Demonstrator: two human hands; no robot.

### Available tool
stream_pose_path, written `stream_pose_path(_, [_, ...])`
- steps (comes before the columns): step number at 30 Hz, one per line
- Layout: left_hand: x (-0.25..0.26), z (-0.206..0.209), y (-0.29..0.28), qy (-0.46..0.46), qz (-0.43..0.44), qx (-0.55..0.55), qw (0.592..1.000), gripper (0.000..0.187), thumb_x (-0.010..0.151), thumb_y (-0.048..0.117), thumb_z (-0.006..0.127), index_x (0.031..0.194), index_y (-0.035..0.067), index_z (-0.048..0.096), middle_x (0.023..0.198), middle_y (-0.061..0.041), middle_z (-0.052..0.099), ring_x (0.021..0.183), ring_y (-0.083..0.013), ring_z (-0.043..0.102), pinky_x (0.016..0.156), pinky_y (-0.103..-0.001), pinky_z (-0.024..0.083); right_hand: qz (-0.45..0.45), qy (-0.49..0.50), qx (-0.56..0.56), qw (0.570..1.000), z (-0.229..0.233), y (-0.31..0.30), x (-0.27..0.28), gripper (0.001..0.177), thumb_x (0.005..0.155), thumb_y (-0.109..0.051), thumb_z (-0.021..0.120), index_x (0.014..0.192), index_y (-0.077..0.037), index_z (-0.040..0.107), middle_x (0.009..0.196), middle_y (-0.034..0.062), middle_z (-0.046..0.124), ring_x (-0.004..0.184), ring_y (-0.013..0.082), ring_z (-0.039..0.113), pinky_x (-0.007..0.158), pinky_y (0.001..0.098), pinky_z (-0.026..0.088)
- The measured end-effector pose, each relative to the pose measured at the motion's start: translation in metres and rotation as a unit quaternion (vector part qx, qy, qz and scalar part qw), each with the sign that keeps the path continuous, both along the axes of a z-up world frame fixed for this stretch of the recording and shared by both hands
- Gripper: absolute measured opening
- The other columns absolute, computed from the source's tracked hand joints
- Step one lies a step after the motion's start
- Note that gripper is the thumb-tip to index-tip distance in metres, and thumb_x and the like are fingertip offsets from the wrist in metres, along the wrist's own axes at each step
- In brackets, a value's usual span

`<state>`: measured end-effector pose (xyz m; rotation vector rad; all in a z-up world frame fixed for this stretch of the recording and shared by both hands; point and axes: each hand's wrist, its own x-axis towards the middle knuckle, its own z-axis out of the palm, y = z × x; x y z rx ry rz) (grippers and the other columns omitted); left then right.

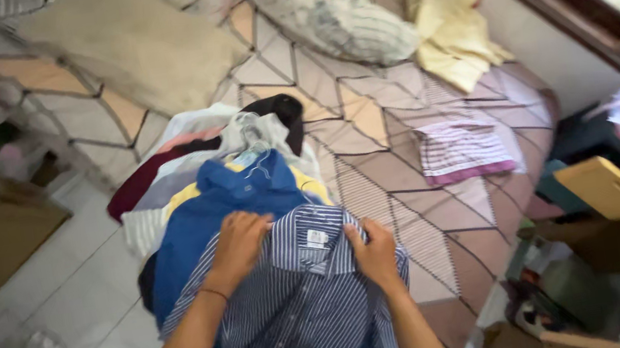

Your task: The person picks up various garments from a pile on the bed, places each on a hanger, and hangs them in a wardrobe. The items include shirts, t-shirts, and a hoodie, handled one at a time.

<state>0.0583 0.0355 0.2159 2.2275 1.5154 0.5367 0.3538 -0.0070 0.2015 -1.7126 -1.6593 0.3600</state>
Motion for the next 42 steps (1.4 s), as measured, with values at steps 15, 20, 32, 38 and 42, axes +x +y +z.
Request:
stream_pose_path(15, [0.206, 0.265, -0.031, -0.3, -0.222, 0.263, 0.89, 0.013, 0.086, 0.0, 0.062, 0.095, 0.004, 0.07, 0.089, -0.014, 0.071, 0.085, -0.0335, 0.069, 0.074, -0.043, 0.054, 0.032, -0.05, 0.217, 0.974, 0.358, -0.124, 0.14, 0.021, 0.097, -0.011, 0.067, 0.114, 0.002, 0.066, 0.099, 0.0141, 0.065, 0.094, 0.027, 0.064, 0.085, 0.0387, 0.049])
stream_pose_path(20, [0.272, 0.32, -0.066, -0.304, -0.302, 0.262, 0.865, 0.017, 0.084, -0.002, 0.062, 0.096, 0.005, 0.071, 0.083, -0.015, 0.068, 0.082, -0.0351, 0.068, 0.073, -0.045, 0.053, -0.041, -0.074, 0.178, 0.98, 0.419, -0.163, 0.172, 0.016, 0.107, -0.011, 0.06, 0.095, -0.002, 0.066, 0.081, 0.0101, 0.068, 0.073, 0.0228, 0.069, 0.07, 0.0353, 0.051])
stream_pose_path(32, [0.347, 0.414, -0.145, -0.357, -0.354, 0.323, 0.802, 0.012, 0.097, 0.008, 0.067, 0.106, 0.007, 0.075, 0.104, -0.013, 0.076, 0.1, -0.034, 0.071, 0.091, -0.044, 0.053, -0.062, -0.195, 0.203, 0.958, 0.488, -0.274, 0.247, 0.017, 0.097, -0.013, 0.073, 0.097, 0.002, 0.063, 0.083, 0.0157, 0.07, 0.074, 0.0254, 0.069, 0.066, 0.0339, 0.051])
stream_pose_path(38, [0.362, 0.439, -0.148, -0.342, -0.402, 0.355, 0.772, 0.035, 0.09, 0.007, 0.067, 0.124, -0.001, 0.064, 0.111, -0.025, 0.07, 0.103, -0.0416, 0.064, 0.088, -0.047, 0.05, -0.179, -0.143, 0.274, 0.934, 0.517, -0.318, 0.261, 0.015, 0.104, -0.011, 0.069, 0.098, 0.002, 0.063, 0.074, 0.008, 0.065, 0.063, 0.0125, 0.058, 0.058, 0.0292, 0.046])
stream_pose_path(42, [0.372, 0.438, -0.134, -0.317, -0.393, 0.276, 0.818, 0.026, 0.096, 0.008, 0.069, 0.122, 0.004, 0.068, 0.098, -0.022, 0.07, 0.089, -0.0375, 0.07, 0.075, -0.042, 0.053, -0.19, -0.176, 0.279, 0.925, 0.538, -0.343, 0.269, 0.015, 0.105, -0.012, 0.07, 0.101, 0.002, 0.063, 0.075, 0.0064, 0.064, 0.065, 0.0095, 0.057, 0.059, 0.0283, 0.045])
